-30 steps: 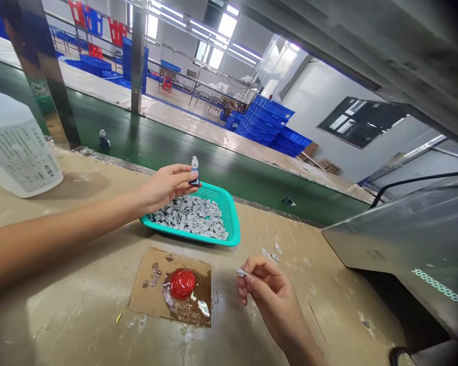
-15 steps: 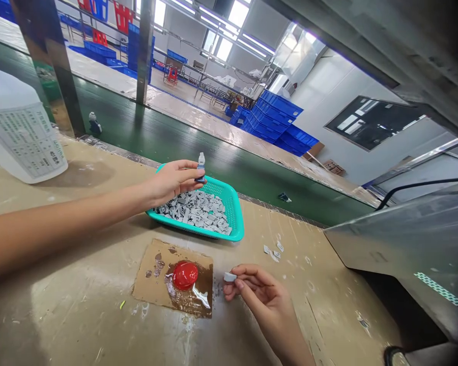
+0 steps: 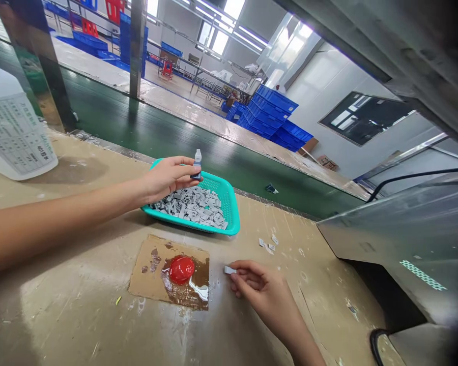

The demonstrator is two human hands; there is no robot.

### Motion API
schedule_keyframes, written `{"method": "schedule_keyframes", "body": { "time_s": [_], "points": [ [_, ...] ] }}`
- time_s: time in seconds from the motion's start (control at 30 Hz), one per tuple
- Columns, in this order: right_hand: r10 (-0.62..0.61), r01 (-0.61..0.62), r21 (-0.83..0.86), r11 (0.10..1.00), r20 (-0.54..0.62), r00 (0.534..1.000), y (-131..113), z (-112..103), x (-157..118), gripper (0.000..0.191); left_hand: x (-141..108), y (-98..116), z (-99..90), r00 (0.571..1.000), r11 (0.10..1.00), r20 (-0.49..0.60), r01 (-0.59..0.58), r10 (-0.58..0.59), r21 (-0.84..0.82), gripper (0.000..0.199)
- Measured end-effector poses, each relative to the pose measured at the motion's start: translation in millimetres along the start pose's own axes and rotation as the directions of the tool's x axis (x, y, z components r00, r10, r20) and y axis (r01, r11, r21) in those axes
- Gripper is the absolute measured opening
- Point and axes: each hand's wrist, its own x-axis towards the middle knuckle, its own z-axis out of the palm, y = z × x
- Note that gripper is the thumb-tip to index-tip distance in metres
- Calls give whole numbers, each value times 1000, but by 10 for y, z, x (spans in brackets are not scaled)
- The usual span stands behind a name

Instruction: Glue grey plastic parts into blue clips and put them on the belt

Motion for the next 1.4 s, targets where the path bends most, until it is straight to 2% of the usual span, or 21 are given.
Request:
{"method": "schedule_keyframes", "body": {
  "time_s": [0.13,0.3,0.43,0.57,0.67,0.8,1.0,1.17,1.4],
  "points": [
    [-85,93,-334,938,38,996,-63,-38,31,14,-3,-4,6,1000,1000,1,-1,1,6,16],
    [-192,219,-499,838,105,976,-105,-88,22,13,-7,-5,6,1000,999,20,18,-19,32,16],
    [-300,297,-441,847,65,952,-71,-42,-1,10,-6,-12,1,999,999,44,16,-18,30,17],
    [-325,330,-257,908,65,944,-47,115,-36,8,-2,-24,0,999,1000,40,28,-28,5,18],
    [-348,356,-207,911,76,935,-61,226,-45,9,-5,-25,4,999,1000,28,14,-15,22,19],
    [-391,395,-201,896,64,918,-73,274,-26,9,-15,-25,0,1000,998,30,2,-4,69,24],
    [-413,414,-234,880,56,909,-65,274,-34,10,-1,-53,-39,993,989,114,-25,8,149,25],
    [-436,432,-267,862,46,899,-74,303,-38,10,-4,-56,-37,992,985,121,-54,34,164,20],
    [-450,434,-307,847,21,893,-236,210,-22,10,-22,-35,-16,976,968,210,6,-60,250,22]
  ]
}}
